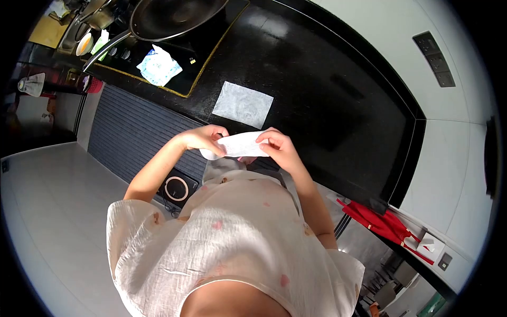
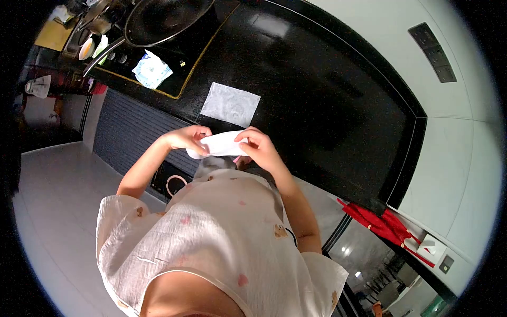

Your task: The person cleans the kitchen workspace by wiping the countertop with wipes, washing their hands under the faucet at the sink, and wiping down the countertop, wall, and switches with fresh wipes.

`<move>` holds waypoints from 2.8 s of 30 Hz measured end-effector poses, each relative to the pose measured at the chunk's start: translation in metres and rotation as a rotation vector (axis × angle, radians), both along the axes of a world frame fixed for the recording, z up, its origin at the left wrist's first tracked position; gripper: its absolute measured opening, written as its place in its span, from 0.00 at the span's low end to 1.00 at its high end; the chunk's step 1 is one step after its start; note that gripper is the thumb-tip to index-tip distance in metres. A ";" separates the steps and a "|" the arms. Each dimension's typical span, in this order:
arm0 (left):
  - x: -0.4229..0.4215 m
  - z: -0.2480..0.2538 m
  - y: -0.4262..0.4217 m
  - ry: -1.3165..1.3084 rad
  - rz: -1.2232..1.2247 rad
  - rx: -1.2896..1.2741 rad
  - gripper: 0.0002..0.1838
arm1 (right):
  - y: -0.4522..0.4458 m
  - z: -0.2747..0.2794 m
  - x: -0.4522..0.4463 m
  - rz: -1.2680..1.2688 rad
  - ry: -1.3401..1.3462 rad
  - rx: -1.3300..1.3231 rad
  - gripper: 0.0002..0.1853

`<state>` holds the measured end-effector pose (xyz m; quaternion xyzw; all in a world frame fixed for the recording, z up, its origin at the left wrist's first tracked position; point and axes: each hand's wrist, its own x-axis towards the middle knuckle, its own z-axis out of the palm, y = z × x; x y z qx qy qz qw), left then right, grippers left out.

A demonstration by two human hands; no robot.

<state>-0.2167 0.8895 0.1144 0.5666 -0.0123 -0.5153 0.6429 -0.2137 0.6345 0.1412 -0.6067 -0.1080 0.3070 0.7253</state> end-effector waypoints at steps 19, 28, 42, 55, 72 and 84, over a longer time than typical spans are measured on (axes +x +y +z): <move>0.093 -0.080 0.013 -0.668 0.418 0.619 0.19 | 0.039 -0.096 0.026 -0.239 -0.344 -0.691 0.33; 0.077 -0.070 0.004 -0.797 0.414 0.607 0.26 | 0.037 -0.090 0.031 -0.294 -0.346 -0.800 0.32; 0.090 -0.074 -0.078 -1.652 -0.296 0.556 0.31 | 0.003 -0.032 0.007 -0.655 -0.390 -0.858 0.17; 0.055 -0.053 0.017 -0.442 0.864 -0.348 0.30 | -0.069 -0.051 -0.026 -0.633 -0.154 -0.441 0.11; 0.040 -0.077 0.069 -1.246 -0.241 1.055 0.29 | -0.045 -0.032 -0.029 -0.559 -0.045 -0.338 0.11; 0.008 -0.084 -0.032 -1.378 -0.165 0.879 0.29 | -0.076 -0.032 -0.050 -0.753 -0.003 -0.330 0.10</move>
